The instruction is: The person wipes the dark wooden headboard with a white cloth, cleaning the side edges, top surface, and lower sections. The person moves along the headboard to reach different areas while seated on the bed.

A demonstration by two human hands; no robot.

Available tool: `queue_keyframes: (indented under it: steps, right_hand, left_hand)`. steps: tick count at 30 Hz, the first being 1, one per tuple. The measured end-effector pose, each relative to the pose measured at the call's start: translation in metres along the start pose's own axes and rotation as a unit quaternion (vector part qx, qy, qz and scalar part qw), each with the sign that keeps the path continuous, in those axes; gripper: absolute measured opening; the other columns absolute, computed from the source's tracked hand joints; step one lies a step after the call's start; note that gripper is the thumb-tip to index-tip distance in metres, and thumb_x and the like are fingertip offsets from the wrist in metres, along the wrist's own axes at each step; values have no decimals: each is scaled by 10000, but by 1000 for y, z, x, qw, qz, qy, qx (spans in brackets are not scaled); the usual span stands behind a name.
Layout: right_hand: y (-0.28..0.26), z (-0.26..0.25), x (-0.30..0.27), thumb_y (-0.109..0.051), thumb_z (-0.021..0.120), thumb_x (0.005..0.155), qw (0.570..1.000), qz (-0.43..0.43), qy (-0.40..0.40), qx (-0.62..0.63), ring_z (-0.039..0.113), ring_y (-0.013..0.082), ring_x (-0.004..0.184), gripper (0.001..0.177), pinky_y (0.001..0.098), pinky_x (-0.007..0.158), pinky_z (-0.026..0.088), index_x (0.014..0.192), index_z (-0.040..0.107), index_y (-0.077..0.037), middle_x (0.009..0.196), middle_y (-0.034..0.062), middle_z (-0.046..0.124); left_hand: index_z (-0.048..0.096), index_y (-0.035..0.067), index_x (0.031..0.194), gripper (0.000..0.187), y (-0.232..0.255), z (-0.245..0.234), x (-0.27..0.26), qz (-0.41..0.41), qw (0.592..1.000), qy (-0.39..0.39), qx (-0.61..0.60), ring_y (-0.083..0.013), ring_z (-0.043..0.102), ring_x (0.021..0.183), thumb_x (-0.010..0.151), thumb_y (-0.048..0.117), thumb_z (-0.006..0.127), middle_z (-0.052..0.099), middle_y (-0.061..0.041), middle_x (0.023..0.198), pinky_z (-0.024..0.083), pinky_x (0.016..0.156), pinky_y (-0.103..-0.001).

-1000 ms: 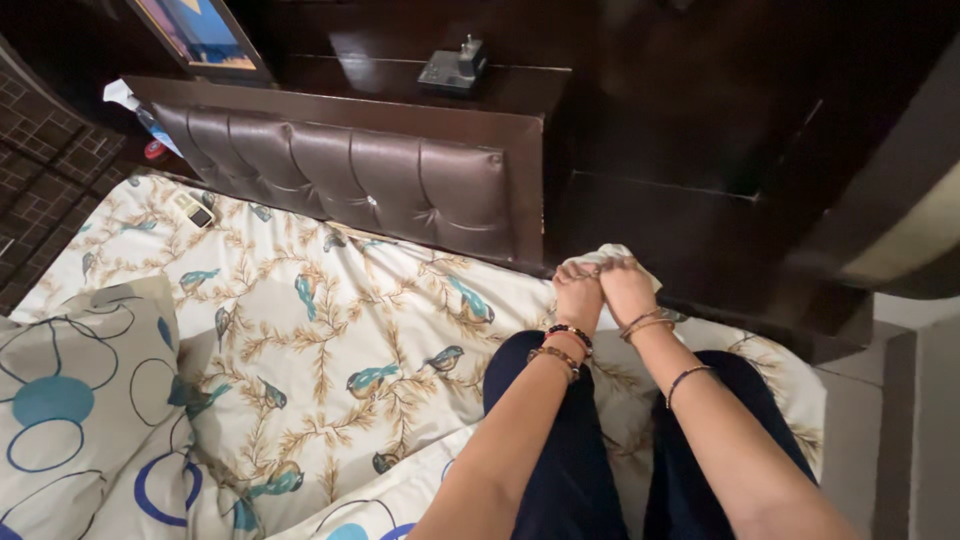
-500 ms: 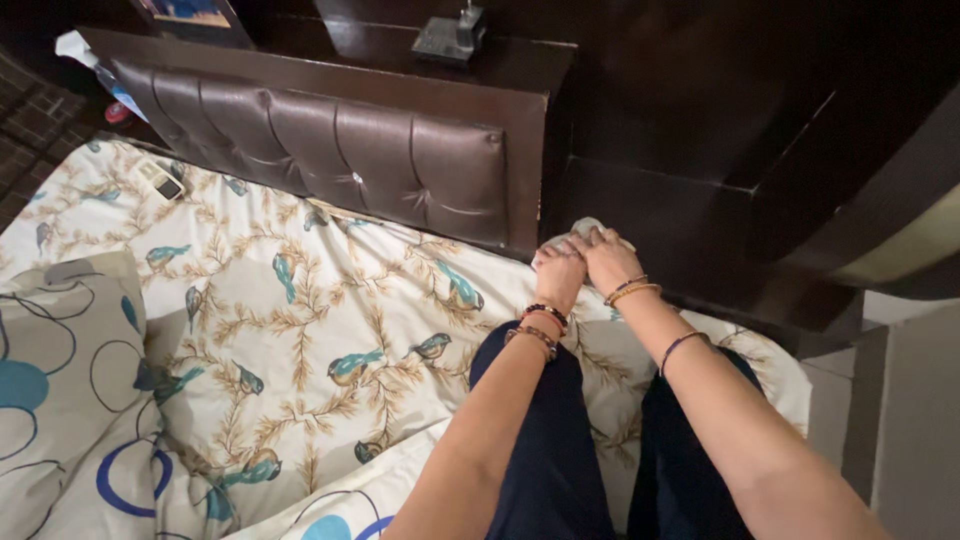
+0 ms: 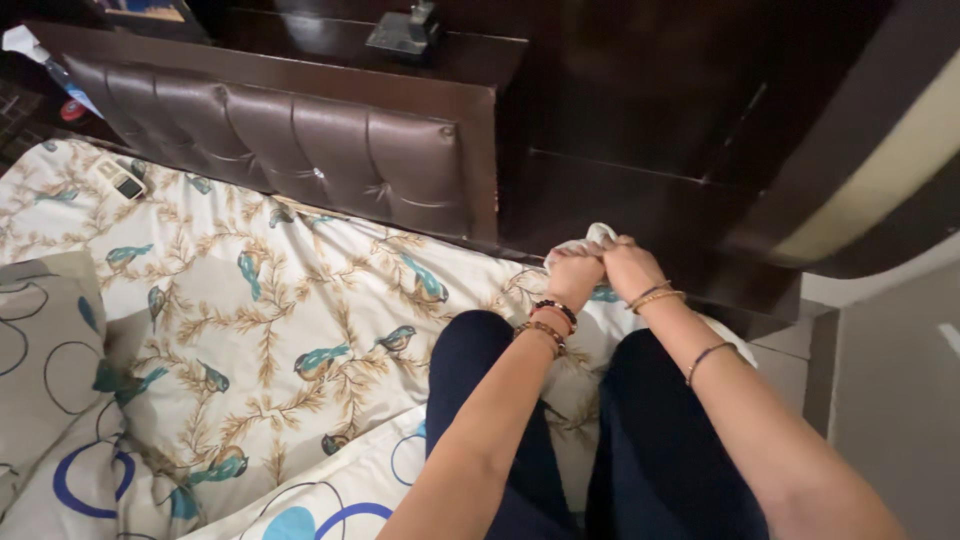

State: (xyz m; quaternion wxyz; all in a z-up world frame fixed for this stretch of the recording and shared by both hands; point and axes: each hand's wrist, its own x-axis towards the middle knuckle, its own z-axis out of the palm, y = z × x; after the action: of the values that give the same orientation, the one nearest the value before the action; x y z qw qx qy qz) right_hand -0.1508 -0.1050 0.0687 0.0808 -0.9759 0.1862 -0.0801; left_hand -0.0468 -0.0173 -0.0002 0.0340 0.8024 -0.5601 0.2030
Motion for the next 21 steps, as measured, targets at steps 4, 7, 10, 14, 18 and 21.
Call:
queue_keyframes:
  steps: [4, 7, 10, 14, 18, 21]
  right_hand:
    - [35, -9, -36, -70, 562, 882, 999, -20, 39, -9, 673, 342, 1091, 338, 443, 850, 590, 1198, 681, -70, 1199, 135, 715]
    - [63, -11, -63, -129, 596, 915, 999, 41, 24, -24, 698, 344, 1031, 335, 433, 837, 603, 1229, 671, -44, 1101, 193, 708]
    - [88, -15, -89, -143, 626, 885, 994, 93, -20, -50, 719, 331, 969, 299, 422, 820, 609, 1169, 701, -91, 1095, 178, 704]
    - [119, -27, -130, -222, 671, 843, 996, 63, 51, -26, 704, 332, 988, 321, 446, 805, 597, 1144, 700, -116, 987, 153, 731]
    - [144, -41, -164, -190, 668, 838, 992, 96, 86, -2, 695, 344, 992, 335, 469, 787, 586, 1163, 694, -114, 1009, 160, 734]
    - [154, -52, -178, -197, 677, 842, 989, 128, 68, -8, 691, 353, 991, 349, 475, 803, 582, 1183, 694, -128, 1032, 169, 729]
  left_hand:
    - [718, 27, 1069, 274, 45, -17, 9, 16, 999, 2, -37, -320, 744, 791, 852, 162, 621, 743, -98, 867, 550, 667, -539]
    - [744, 37, 1026, 213, 75, -24, 18, 41, 996, -32, -75, -310, 748, 806, 894, 141, 612, 750, -107, 891, 552, 631, -538]
    - [775, 67, 966, 189, 107, -29, 29, 76, 991, -59, -94, -310, 754, 845, 881, 143, 624, 761, -111, 917, 557, 640, -574]
    - [796, 102, 892, 179, 157, -37, 38, 90, 984, -88, -122, -290, 758, 875, 839, 154, 633, 768, -85, 929, 555, 666, -636]
    - [803, 117, 896, 187, 204, -33, 50, 137, 981, -72, -116, -289, 755, 876, 809, 166, 644, 767, -98, 945, 557, 635, -646]
    - [796, 82, 941, 202, 231, -16, 52, 141, 981, -68, -118, -312, 754, 847, 848, 166, 638, 766, -119, 948, 566, 634, -607]
